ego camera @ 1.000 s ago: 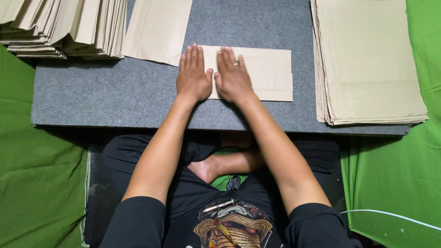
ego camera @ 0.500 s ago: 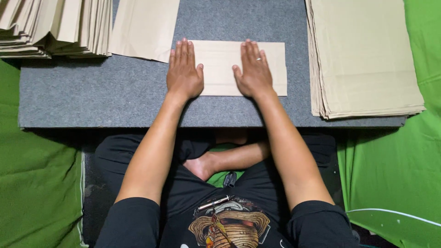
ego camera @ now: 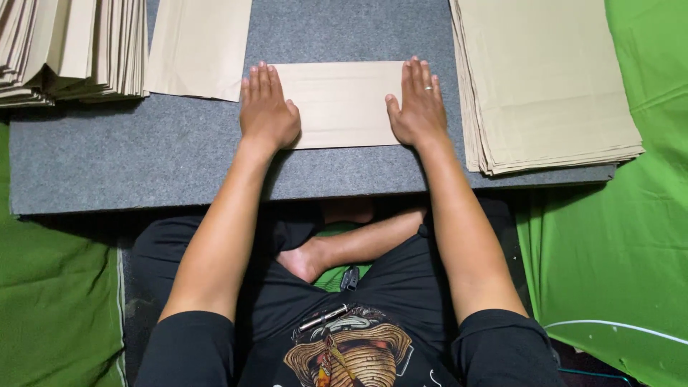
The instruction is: Folding paper bags at a workstation by hand
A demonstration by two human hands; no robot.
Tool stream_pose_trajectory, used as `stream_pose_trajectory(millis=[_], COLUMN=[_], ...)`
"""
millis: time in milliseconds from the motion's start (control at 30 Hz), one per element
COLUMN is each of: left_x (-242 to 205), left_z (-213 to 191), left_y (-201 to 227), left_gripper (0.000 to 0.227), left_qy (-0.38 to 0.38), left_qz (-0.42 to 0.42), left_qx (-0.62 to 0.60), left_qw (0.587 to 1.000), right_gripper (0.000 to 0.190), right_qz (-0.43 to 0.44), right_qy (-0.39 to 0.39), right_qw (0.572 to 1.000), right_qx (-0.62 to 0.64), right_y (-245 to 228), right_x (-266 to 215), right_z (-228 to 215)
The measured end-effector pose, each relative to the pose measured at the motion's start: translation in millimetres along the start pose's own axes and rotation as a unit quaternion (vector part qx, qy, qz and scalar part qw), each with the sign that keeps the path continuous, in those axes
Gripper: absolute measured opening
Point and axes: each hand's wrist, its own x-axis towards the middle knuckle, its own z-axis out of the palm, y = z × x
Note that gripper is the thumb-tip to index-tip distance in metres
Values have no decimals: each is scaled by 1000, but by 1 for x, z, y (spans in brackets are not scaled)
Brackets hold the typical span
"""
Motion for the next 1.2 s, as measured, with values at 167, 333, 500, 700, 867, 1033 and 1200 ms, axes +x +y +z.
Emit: stream_pose_trajectory(millis=[167, 333, 500, 700, 867, 1033, 1200], left_x=[31, 30, 25, -11, -18, -18, -19], left_z=[60, 78, 77, -5, -17, -12, -4], left_y=[60, 147, 146, 106, 55, 9, -8], left_gripper=[77, 70, 73, 77, 79, 80, 80], left_qy=[135, 105, 135, -19, -11, 11, 52], left_qz=[123, 205, 200, 111, 69, 41, 39], left_qx=[1, -21, -46, 8, 3, -15, -47], left_qw=[983, 973, 969, 994, 998, 999, 997], right_gripper=[74, 71, 67, 66, 66, 66, 66], right_qz=[-12, -24, -35, -7, -19, -18, -17], right_qy=[39, 59, 67, 6, 24, 22, 29], right_qw=[999, 998, 997, 1000, 999, 1000, 999], right_qx=[11, 13, 8, 14, 12, 9, 10], right_y=[8, 17, 18, 2, 6, 7, 8], right_x=[7, 12, 13, -3, 1, 2, 3], right_z=[14, 23, 27, -1, 7, 8, 10])
